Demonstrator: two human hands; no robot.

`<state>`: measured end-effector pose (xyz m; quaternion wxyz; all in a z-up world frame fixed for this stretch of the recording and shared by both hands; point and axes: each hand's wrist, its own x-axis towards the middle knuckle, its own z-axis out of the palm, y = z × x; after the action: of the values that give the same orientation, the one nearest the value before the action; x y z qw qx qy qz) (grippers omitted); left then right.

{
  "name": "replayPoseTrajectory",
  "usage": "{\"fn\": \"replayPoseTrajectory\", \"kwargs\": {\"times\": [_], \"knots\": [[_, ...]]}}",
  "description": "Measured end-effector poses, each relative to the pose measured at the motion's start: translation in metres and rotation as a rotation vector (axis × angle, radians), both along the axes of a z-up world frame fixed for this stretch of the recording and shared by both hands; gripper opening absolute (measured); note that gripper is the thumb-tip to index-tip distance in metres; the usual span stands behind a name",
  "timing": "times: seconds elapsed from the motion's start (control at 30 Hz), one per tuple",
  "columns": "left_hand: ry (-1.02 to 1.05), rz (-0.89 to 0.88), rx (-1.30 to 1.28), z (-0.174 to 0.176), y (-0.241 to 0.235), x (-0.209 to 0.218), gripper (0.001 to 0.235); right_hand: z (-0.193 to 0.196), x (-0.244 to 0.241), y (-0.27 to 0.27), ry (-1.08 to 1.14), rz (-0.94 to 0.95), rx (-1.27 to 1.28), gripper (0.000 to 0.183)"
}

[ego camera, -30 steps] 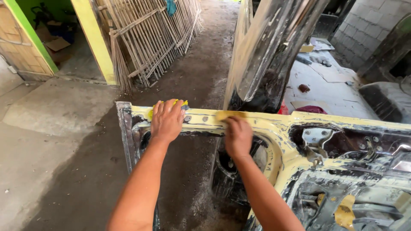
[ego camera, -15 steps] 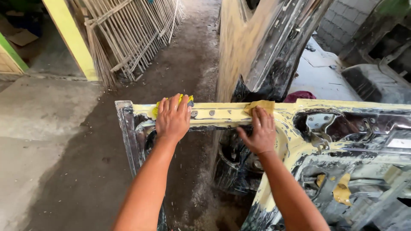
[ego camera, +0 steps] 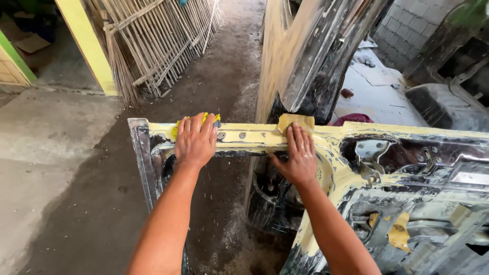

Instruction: The person scrubs a large, yellow-painted metal car door frame with a yellow sponge and a dark cloth. They dip the sponge and cloth into a green bucket of water to rinse them before resuming the scrubbing process on the frame's surface.

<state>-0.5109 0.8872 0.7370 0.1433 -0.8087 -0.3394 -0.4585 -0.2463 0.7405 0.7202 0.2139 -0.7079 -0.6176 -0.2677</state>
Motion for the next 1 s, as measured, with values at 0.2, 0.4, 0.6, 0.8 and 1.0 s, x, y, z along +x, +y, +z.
{"fn": "replayPoseTrajectory", "kwargs": {"times": [0.2,0.4,0.6,0.8,1.0], "knots": [[0.008,0.001,0.013,-0.004,0.003,0.002,0.042,0.004,-0.084,0.03,0.067,0.202,0.014,0.107],[0.003,-0.003,0.045,-0.006,0.002,-0.002,0.042,-0.003,-0.023,0.004,0.016,0.252,0.09,0.076],[-0.008,0.015,0.055,-0.008,0.004,0.0,0.042,-0.012,0.002,-0.011,0.064,-0.036,0.275,0.088],[-0.015,0.019,0.083,-0.008,0.003,0.001,0.043,0.0,-0.062,0.019,-0.011,0.195,0.122,0.093],[-0.019,0.027,0.085,-0.009,0.003,0.002,0.041,-0.001,0.0,0.01,-0.053,0.304,0.0,0.081]]}}
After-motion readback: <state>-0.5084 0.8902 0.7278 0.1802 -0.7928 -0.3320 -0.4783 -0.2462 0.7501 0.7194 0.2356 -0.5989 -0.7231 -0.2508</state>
